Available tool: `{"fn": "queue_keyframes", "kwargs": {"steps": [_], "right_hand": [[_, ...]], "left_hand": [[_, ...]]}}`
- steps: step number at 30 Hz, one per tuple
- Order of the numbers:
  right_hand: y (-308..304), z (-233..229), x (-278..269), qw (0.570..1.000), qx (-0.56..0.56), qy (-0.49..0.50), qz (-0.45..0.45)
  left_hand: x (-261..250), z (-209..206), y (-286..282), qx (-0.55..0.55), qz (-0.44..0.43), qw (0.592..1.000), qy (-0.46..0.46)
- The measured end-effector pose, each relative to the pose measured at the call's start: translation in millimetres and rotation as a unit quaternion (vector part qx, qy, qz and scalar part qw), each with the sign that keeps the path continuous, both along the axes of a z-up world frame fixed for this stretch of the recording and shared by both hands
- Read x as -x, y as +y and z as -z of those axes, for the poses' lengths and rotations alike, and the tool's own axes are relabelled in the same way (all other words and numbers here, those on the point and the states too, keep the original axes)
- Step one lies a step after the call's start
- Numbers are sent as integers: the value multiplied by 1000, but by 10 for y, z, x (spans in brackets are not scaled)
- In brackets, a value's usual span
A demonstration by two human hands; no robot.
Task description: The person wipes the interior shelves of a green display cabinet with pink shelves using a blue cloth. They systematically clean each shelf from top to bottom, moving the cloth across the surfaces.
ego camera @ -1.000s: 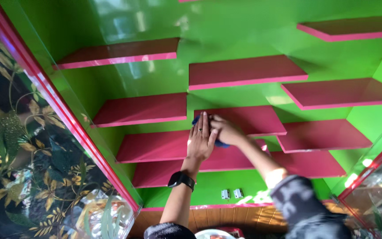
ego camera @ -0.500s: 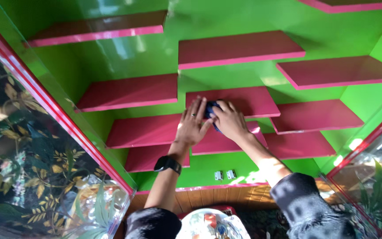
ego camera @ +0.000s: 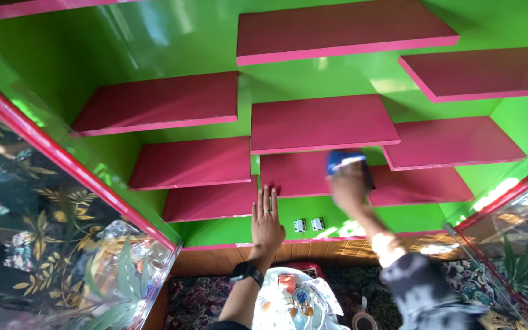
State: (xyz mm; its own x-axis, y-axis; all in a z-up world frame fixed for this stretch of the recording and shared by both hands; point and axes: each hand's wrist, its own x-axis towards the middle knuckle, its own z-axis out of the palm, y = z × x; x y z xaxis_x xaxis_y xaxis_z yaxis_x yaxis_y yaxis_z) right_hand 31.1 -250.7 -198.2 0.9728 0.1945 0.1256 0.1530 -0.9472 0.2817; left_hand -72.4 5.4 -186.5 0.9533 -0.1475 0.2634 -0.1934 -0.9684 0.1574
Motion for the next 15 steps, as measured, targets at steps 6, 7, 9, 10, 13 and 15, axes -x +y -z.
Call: {"fn": "queue_keyframes", "kwargs": {"steps": [6, 7, 9, 10, 13, 15], "right_hand": [[1201, 71, -137, 893, -266, -147, -333], [1209, 43, -201, 907, -260, -120, -308], [998, -5, -284, 932, -249, -63, -256], [800, -38, -306, 944, -240, -95, -203], [205, -143, -250, 959, -207, -189, -43], [92, -205, -134, 949, -179, -250, 64]], "left_hand": [[19, 68, -9, -32, -32, 997, 56], [4, 63, 19, -28, -24, 998, 45], [16, 93, 72, -18, -7, 999, 27], [-1, 111, 71, 10, 6, 1000, 1], [-15, 181, 82, 60, 29, 997, -39], [-38, 208, 81, 47, 25, 998, -17]]}}
